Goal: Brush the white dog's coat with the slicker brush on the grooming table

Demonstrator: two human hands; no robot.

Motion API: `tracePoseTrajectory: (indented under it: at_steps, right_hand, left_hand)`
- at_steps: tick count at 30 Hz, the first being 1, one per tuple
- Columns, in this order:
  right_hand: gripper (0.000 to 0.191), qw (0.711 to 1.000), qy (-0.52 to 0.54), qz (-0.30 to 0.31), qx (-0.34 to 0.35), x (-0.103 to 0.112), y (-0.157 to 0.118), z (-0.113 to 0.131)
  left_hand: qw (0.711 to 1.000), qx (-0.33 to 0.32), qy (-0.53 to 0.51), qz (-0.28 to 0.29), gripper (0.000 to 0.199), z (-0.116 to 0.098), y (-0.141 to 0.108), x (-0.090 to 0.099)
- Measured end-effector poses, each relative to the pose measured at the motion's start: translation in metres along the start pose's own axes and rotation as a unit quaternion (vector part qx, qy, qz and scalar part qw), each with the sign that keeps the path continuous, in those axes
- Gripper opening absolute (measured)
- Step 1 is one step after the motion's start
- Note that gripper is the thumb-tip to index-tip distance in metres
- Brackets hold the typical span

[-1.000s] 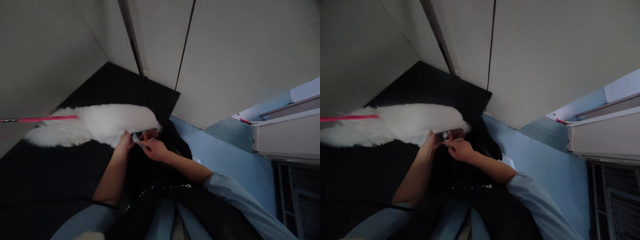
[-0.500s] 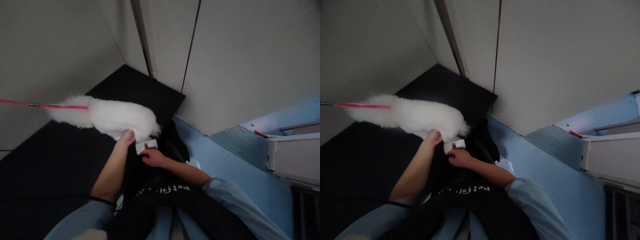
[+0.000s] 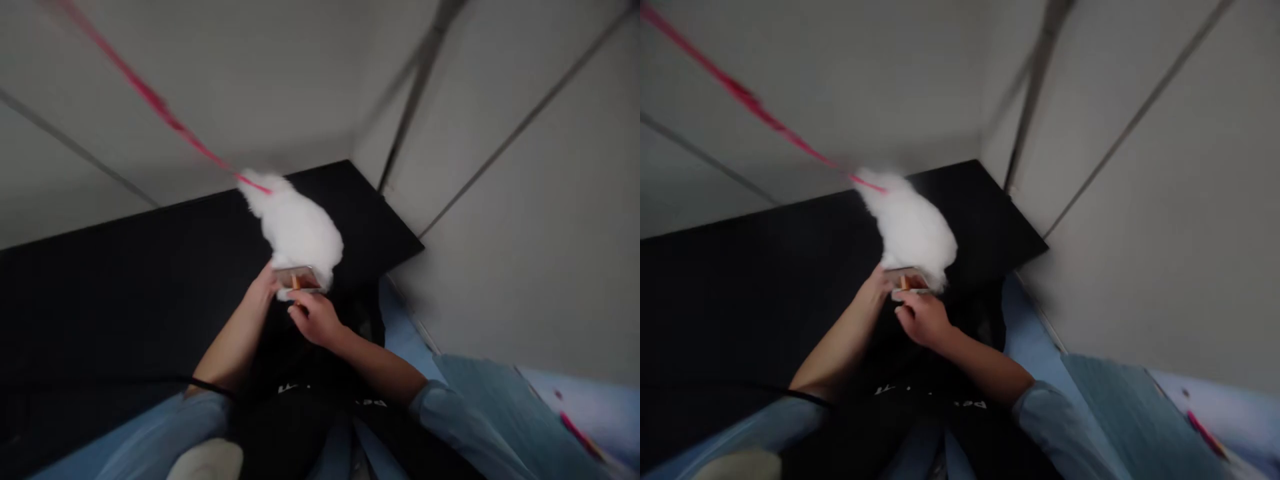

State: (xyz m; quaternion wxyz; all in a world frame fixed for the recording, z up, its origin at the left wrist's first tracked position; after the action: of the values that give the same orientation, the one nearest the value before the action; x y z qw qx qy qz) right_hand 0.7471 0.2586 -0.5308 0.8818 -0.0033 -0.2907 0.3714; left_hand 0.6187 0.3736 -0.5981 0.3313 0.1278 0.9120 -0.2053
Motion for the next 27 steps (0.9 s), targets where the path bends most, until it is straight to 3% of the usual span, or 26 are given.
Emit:
tracePoseTrajectory:
  at_steps: [2,5,10,13,15,19,21,24,27]
  right_hand:
    - [0.039,1.0,0.001,0.025,-0.002,-0.011,0.005,-0.001]
    - [0.036,0.986,0.066,0.151,0.006,-0.039,0.007,-0.011]
    - [0.034,0.979,0.118,0.153,0.07,-0.047,0.012,-0.019]
    - [0.033,0.95,0.156,0.265,0.048,-0.063,0.008,-0.013]
    - [0.036,0.942,0.182,0.277,0.06,-0.057,0.003,-0.003]
    - [0.07,0.934,0.203,0.258,0.138,-0.022,-0.013,0.016]
    - [0.073,0.939,0.189,0.237,0.164,-0.005,-0.026,0.014]
    - [0.032,0.972,0.116,0.066,0.192,0.028,-0.044,0.004]
    - [0.026,0.971,0.074,-0.107,0.202,0.054,-0.054,0.007]
  left_hand:
    - [0.999,-0.029,-0.034,0.006,0.023,-0.005,-0.015,0.003]
    - [0.991,-0.115,-0.061,-0.014,0.014,-0.014,-0.041,0.011]
    - [0.972,-0.207,-0.08,-0.08,0.015,-0.019,-0.073,0.027]
    - [0.967,-0.22,-0.085,-0.097,0.01,-0.019,-0.087,0.035]
    - [0.973,-0.202,-0.073,-0.089,0.008,-0.01,-0.097,0.033]
    - [0.984,-0.164,-0.011,-0.067,0.009,0.023,-0.123,0.018]
    - [0.982,-0.166,0.029,-0.083,0.026,0.033,-0.135,0.014]
    - [0.961,-0.212,0.106,-0.14,0.044,0.03,-0.141,0.01]
    - [0.934,-0.213,0.186,-0.217,0.055,0.023,-0.137,0.007]
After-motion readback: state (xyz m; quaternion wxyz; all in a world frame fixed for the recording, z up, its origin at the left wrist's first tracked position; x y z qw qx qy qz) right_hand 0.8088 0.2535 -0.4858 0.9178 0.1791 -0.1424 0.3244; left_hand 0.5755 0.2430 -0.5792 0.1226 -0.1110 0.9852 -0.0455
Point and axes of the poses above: each hand's wrist, its own y-axis towards the middle knuckle, its own x-axis out of the back of the hand, z = x × y, the point moved 6 cm from there along y, towards the middle knuckle, and after that the axes turned 15 degrees about z, right-handed, at the moved point
